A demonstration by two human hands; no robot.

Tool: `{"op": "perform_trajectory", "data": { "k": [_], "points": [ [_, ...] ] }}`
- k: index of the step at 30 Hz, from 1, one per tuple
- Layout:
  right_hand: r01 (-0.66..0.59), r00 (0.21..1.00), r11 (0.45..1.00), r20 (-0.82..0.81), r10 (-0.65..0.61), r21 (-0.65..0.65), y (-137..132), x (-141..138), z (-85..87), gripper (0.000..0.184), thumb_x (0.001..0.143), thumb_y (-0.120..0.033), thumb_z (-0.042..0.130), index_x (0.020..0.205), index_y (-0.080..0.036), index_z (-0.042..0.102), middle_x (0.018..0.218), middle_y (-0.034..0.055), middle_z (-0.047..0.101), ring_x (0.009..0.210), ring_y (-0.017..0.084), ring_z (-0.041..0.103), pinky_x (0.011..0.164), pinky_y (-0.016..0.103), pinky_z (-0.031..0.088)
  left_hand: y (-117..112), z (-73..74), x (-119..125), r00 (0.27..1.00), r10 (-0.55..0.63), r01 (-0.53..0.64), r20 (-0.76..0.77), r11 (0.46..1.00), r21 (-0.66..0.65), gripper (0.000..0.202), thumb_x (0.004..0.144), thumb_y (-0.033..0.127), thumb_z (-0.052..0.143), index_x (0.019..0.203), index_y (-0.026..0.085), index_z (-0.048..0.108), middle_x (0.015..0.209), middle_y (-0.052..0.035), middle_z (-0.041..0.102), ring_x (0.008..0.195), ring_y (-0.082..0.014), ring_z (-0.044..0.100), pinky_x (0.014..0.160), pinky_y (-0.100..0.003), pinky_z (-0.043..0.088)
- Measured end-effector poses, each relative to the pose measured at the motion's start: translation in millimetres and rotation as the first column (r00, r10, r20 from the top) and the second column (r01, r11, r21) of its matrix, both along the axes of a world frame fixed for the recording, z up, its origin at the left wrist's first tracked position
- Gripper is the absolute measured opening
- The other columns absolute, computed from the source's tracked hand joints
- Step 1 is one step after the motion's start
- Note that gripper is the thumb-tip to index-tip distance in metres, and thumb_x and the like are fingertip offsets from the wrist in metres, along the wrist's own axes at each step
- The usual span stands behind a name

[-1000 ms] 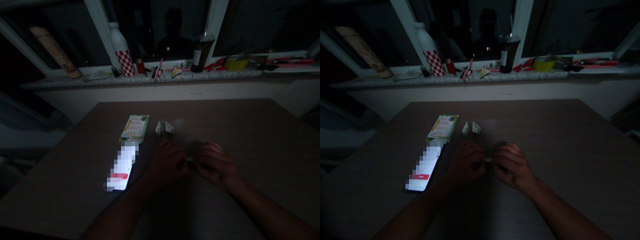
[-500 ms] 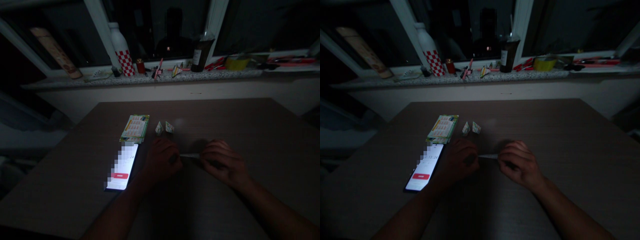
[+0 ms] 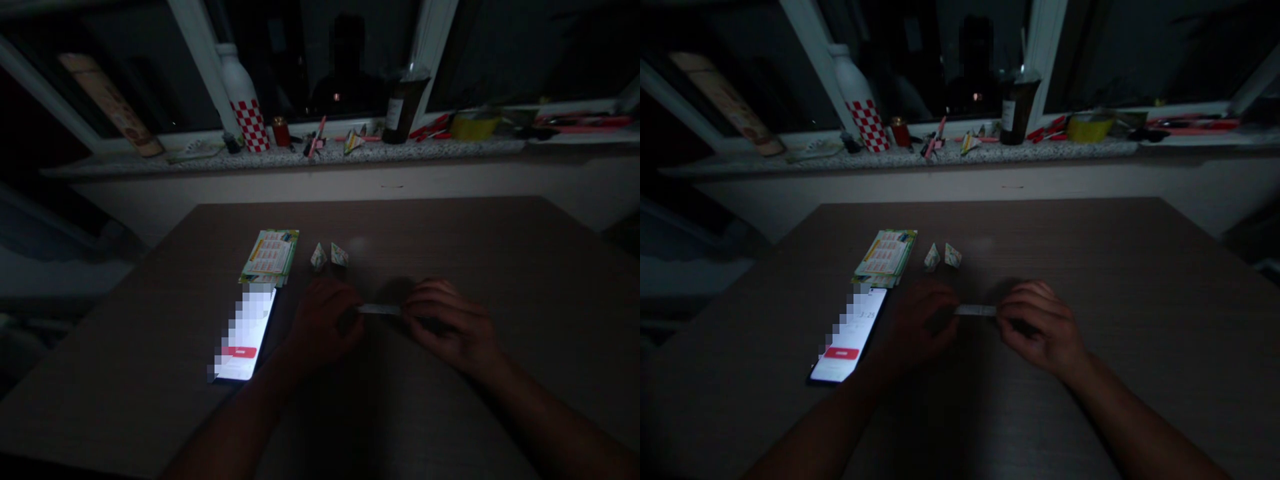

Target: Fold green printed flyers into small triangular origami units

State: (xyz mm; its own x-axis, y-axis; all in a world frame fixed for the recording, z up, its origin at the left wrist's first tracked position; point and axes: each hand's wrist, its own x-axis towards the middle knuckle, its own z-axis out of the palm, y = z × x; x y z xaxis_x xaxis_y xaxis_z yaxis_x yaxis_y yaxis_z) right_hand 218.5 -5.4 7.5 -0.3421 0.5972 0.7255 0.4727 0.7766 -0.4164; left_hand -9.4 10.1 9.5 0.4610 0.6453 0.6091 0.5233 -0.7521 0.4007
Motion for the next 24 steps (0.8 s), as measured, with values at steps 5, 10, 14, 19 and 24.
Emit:
{"op": "perform_trajectory", "data": {
  "k": [5, 10, 14, 19, 24],
  "points": [
    [0.009, 0.999, 1.0, 0.042, -0.008, -0.03, 0, 1, -3.8, 0.02, 0.071, -0.011, 0.068, 0.087, -0.023, 0.065, 0.079, 0.0034, 0.07, 0.081, 0.022, 0.065, 0.074, 0.039, 0.05, 3, -4.2, -2, 1.0, -0.022, 0.023, -0.018, 0.999, 0.029, 0.005, 0.079, 0.015, 0.059, 0.082, 0.017, 0.062, 0.087, -0.0049, 0.066, 0.085, -0.0172, 0.059, 0.08, -0.033, 0.046],
    [0.02, 0.995, 1.0, 0.094, -0.019, -0.002, 0, -6, -4.0, 0.021, 0.07, -0.012, 0.068, 0.089, -0.021, 0.063, 0.084, 0.0045, 0.068, 0.084, 0.022, 0.063, 0.075, 0.038, 0.048, 3, -3.8, 6, 0.998, -0.053, 0.055, -0.038, 0.996, 0.075, 0.004, 0.077, 0.015, 0.059, 0.078, 0.017, 0.062, 0.082, -0.0035, 0.065, 0.081, -0.0165, 0.058, 0.078, -0.033, 0.046],
    [0.005, 0.99, 1.0, 0.143, -0.007, 0.016, 1, -14, -3.6, 0.012, 0.072, -0.013, 0.065, 0.08, -0.021, 0.061, 0.079, 0.003, 0.067, 0.082, 0.021, 0.062, 0.076, 0.037, 0.046, 2, -4.9, 12, 0.993, -0.088, 0.094, -0.076, 0.992, 0.081, 0.006, 0.076, 0.014, 0.059, 0.072, 0.018, 0.061, 0.076, -0.0016, 0.065, 0.077, -0.0162, 0.057, 0.076, -0.033, 0.044],
    [0.01, 0.985, 1.0, 0.174, -0.013, 0.017, 2, -18, -5.1, 0.01, 0.072, -0.013, 0.064, 0.076, -0.02, 0.059, 0.074, 0.0023, 0.065, 0.081, 0.02, 0.06, 0.075, 0.036, 0.045, 0, -6.9, 15, 0.99, -0.11, 0.116, -0.087, 0.991, 0.064, 0.003, 0.074, 0.015, 0.059, 0.074, 0.018, 0.061, 0.079, -0.0027, 0.065, 0.078, -0.0163, 0.058, 0.075, -0.032, 0.044],
    [0.003, 0.983, 1.0, 0.184, -0.006, 0.019, 2, -19, -6.8, 0.011, 0.07, -0.011, 0.064, 0.074, -0.019, 0.058, 0.074, 0.0025, 0.064, 0.08, 0.02, 0.06, 0.076, 0.036, 0.045, 0, -9.3, 19, 0.99, -0.126, 0.131, -0.067, 0.989, 0.075, 0.004, 0.075, 0.014, 0.058, 0.073, 0.017, 0.06, 0.078, -0.0024, 0.066, 0.077, -0.0156, 0.058, 0.074, -0.032, 0.044]
  ]
}}
